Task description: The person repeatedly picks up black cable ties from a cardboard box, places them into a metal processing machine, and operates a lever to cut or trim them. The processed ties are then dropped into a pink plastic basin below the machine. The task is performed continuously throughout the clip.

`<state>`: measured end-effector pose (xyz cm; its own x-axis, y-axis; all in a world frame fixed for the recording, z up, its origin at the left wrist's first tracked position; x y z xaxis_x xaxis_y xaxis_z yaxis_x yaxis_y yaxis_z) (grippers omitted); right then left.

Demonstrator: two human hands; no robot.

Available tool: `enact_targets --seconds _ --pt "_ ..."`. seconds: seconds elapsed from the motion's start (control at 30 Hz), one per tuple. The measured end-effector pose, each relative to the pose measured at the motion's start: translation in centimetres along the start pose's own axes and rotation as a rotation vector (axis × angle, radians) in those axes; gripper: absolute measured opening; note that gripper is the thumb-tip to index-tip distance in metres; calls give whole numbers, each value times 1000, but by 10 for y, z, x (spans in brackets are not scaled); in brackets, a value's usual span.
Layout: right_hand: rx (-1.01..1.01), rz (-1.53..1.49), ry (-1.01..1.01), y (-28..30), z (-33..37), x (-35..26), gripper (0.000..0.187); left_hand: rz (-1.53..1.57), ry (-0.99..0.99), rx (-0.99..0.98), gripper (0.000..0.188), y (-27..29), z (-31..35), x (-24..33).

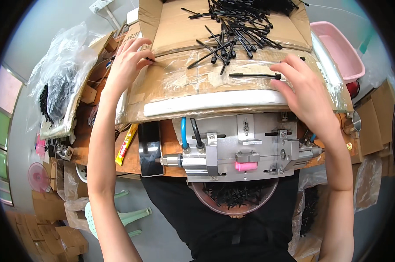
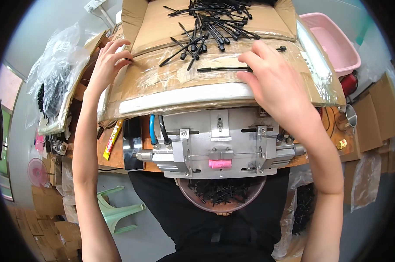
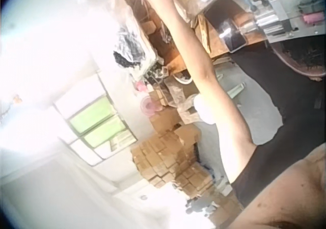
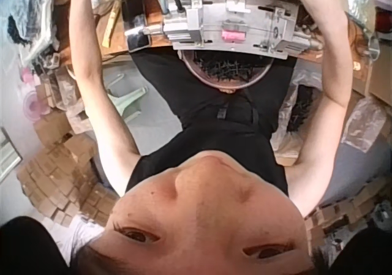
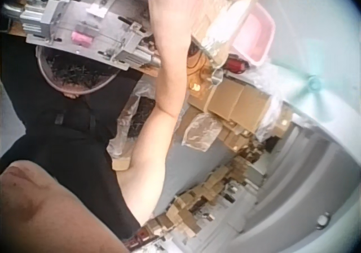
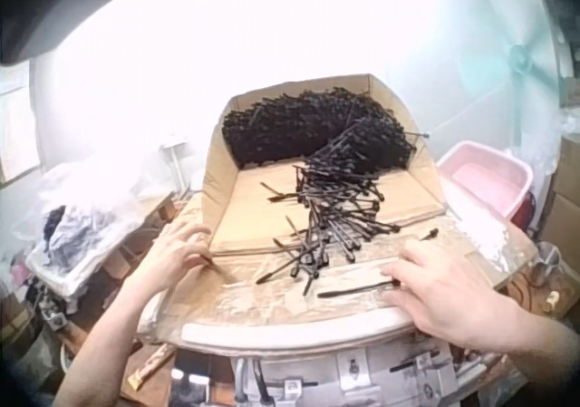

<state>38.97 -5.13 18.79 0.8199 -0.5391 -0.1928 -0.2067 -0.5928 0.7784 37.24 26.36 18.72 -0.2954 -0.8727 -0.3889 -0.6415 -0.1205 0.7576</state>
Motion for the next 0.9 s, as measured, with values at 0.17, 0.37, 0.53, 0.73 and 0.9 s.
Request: enact_targets --seconds 0.17,0.37,0.53,0.73,0.9 --pt "-250 -77 -34 -34 -19 28 14 523 396 -178 13 -1 -15 31" --pt "-72 -60 81 -15 -20 24 12 675 333 -199 14 30 -11 98" --pt "104 -154 48 22 -6 26 15 840 331 -271 14 32 -1 104" --pt "347 -426 -133 56 31 27 21 597 386 9 35 70 19 124" --pt "490 -710 -273 69 93 46 20 439 442 94 74 84 62 241"
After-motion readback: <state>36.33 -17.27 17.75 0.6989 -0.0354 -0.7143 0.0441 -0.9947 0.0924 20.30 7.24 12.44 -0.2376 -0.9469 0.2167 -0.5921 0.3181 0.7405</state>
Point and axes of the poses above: each hand's wrist, its own z-axis away from the middle knuckle, its own y-axis out of the back of the hand, x = y × z, the point moved 8 cm from there along -z, towards the middle knuckle
